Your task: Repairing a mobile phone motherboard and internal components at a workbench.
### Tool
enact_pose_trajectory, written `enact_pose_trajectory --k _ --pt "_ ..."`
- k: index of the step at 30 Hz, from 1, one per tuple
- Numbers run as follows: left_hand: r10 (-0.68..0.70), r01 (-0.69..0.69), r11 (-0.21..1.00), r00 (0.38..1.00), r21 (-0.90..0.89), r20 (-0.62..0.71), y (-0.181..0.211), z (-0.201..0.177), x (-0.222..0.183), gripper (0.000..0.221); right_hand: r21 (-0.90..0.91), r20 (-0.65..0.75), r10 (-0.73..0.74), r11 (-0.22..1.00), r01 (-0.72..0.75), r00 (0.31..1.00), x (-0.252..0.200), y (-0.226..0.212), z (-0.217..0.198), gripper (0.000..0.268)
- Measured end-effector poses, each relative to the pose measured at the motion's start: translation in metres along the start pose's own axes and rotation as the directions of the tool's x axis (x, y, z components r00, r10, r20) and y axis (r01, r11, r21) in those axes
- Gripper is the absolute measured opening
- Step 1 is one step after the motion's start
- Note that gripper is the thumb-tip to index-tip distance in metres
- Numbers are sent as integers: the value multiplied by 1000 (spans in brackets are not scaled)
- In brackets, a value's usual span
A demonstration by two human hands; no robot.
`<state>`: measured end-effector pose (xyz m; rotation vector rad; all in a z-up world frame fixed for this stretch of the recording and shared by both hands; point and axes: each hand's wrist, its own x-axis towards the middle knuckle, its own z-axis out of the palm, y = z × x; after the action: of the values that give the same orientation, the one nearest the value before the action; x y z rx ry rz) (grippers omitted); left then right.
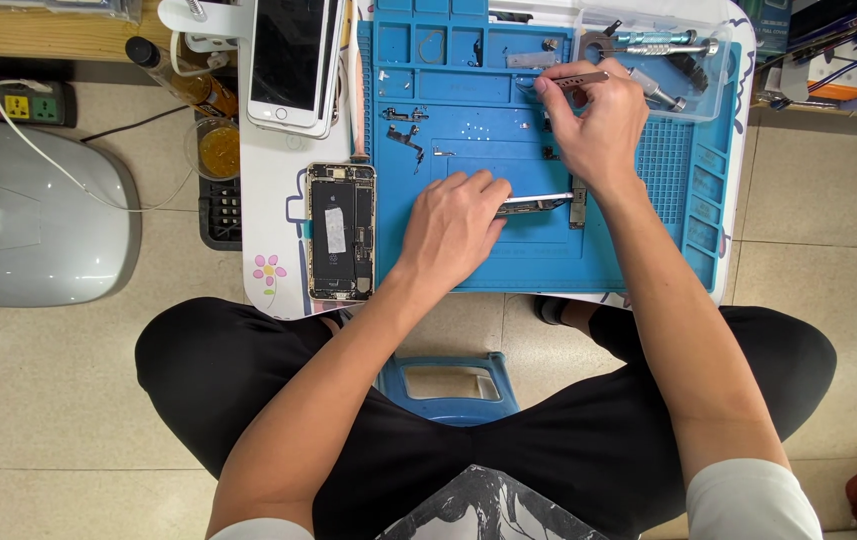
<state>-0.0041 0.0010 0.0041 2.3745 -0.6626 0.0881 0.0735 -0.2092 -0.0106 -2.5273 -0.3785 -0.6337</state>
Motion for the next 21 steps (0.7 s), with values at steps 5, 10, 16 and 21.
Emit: enact_pose_trajectory --k 5,10,16,21 --pt "7 -8 1000 1000 -13 -6 -1 -1 0 26 24 -5 -5 1000 5 1000 0 0 1 11" --pt "4 -4 1000 1000 1 5 -2 2 -2 26 11 -17 2 1000 -1 1000 -2 2 2 12" --pt "8 -9 1000 1000 -17 -18 -4 8 -3 30 -9 -10 -13 1000 13 1000 -2 3 2 11" --pt "-7 6 999 999 -38 -34 -2 4 -4 31 8 -5 -16 1000 17 1000 -1 4 3 11"
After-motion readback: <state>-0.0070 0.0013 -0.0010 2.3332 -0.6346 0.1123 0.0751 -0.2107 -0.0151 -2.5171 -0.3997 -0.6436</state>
